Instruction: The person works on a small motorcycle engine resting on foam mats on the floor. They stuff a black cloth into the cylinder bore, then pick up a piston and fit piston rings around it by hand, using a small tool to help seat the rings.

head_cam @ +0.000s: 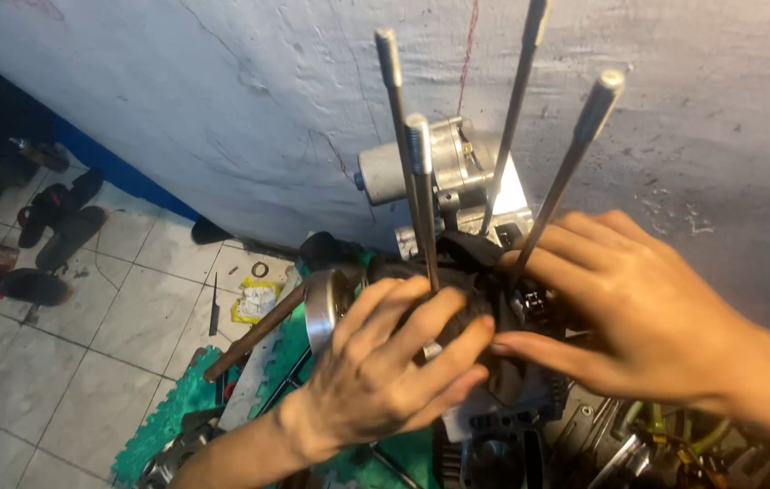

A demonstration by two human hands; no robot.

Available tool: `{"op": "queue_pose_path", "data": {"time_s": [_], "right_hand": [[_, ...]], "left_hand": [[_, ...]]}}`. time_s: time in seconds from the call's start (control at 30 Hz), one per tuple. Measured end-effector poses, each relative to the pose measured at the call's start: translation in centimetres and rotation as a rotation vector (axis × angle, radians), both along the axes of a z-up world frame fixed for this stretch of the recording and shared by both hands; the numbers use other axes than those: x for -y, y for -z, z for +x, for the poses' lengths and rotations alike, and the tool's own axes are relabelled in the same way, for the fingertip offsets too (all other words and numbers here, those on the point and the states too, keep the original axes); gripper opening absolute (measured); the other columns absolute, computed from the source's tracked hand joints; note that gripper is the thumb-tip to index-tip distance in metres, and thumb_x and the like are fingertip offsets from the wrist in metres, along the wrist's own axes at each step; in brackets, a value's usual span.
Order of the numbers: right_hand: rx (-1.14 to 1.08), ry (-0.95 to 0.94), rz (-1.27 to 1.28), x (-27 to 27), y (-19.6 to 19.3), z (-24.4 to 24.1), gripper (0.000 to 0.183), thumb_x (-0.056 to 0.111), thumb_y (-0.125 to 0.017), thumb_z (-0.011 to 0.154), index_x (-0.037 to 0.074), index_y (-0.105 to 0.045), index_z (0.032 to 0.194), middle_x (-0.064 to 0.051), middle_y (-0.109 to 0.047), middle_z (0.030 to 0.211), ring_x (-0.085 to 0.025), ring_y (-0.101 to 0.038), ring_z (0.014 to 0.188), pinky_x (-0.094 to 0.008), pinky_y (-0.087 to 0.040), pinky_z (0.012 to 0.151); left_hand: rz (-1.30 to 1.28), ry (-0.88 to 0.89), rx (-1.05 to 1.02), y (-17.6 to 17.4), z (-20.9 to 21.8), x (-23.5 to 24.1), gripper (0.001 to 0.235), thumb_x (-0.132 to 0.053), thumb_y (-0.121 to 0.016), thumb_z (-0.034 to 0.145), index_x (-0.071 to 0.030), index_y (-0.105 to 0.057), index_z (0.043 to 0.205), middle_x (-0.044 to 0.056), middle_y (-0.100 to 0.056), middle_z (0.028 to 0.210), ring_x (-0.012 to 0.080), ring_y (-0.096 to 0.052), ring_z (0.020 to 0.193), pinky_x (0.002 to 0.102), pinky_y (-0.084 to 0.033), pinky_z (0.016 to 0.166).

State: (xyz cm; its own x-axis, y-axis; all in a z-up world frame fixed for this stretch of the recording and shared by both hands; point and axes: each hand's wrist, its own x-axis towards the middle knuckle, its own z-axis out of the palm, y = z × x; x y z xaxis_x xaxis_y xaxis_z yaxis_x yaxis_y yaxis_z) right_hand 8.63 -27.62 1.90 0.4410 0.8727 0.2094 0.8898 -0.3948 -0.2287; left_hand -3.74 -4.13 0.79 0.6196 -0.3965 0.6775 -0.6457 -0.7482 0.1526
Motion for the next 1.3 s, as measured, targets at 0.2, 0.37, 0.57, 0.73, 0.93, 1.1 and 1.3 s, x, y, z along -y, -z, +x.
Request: {"op": "queue_pose_path", "data": {"time_s": [0.2,0.37,0.57,0.73,0.93,1.1,1.3], "right_hand": [[0.138,-0.04,0.061,0.2,0.3,3.4,0.041,0.032,-0.071,0.087,0.007,-0.069,0.12,-0.014,-0.07,0.109,-0.029,-0.067,0.105,-0.044,-0.055,0.086],[-0.108,0.034,-0.079,-1.4,-3.6,3.0,0.031,0.031,-0.072,0.087,0.012,-0.073,0.111,-0.009,-0.072,0.107,-0.023,-0.071,0.094,-0.039,-0.058,0.083],[0.005,0.161,-0.307,-2.2,-2.5,3.3,0.036,0.04,-0.077,0.08,0.016,-0.074,0.106,-0.004,-0.068,0.096,-0.024,-0.068,0.086,-0.044,-0.056,0.075],[0.235,-0.133,-0.066,-1.4,-2.3,3.2,0.026,0.036,-0.072,0.079,0.022,-0.073,0.101,0.002,-0.07,0.092,-0.019,-0.071,0.087,-0.044,-0.058,0.078],[-0.629,0.202,-0.204,-2.3,-5.0,3.4,0.033,0.016,-0.067,0.085,0.018,-0.076,0.116,-0.001,-0.078,0.081,-0.018,-0.073,0.065,-0.034,-0.063,0.061],[-0.301,0.036,-0.249,-1.8,-3.7,3.1,0.028,0.021,-0.068,0.085,0.013,-0.075,0.111,-0.004,-0.074,0.092,-0.021,-0.069,0.075,-0.039,-0.059,0.059],[0.26,0.113,-0.12,-1.7,-0.2,3.1,0.02,0.02,-0.063,0.099,0.005,-0.073,0.107,-0.012,-0.071,0.093,-0.027,-0.071,0.079,-0.038,-0.057,0.049]], "left_hand": [[-0.354,-0.355,-0.088,4.1,0.0,-2.5,0.018,-0.018,-0.075,0.098,-0.007,-0.065,0.109,0.008,-0.06,0.114,0.0228,-0.063,0.105,0.035,-0.055,0.088],[-0.565,-0.143,-0.383,1.2,4.0,-4.3,0.047,-0.016,-0.072,0.092,-0.004,-0.05,0.132,0.011,-0.065,0.127,0.0269,-0.066,0.119,0.034,-0.053,0.094],[-0.819,0.068,-0.754,0.5,5.5,-3.5,0.058,-0.013,-0.069,0.089,-0.004,-0.048,0.143,0.01,-0.074,0.12,0.0197,-0.068,0.111,0.034,-0.052,0.094],[-0.859,0.332,-0.749,1.1,5.1,-3.8,0.056,-0.007,-0.07,0.094,-0.002,-0.046,0.145,0.009,-0.07,0.117,0.0156,-0.065,0.118,0.034,-0.053,0.105],[-0.839,0.42,-0.895,0.8,5.7,-4.2,0.052,-0.005,-0.07,0.091,-0.006,-0.054,0.14,0.003,-0.071,0.111,0.0116,-0.066,0.104,0.03,-0.058,0.097],[-0.75,0.291,-0.998,-0.4,5.8,-4.2,0.052,-0.008,-0.077,0.083,-0.01,-0.06,0.132,0.001,-0.071,0.109,0.009,-0.065,0.1,0.029,-0.053,0.085],[-0.656,0.266,-0.903,0.2,6.6,-4.4,0.029,-0.01,-0.073,0.092,-0.006,-0.068,0.121,0.004,-0.075,0.111,0.0125,-0.071,0.106,0.03,-0.06,0.098]]}}
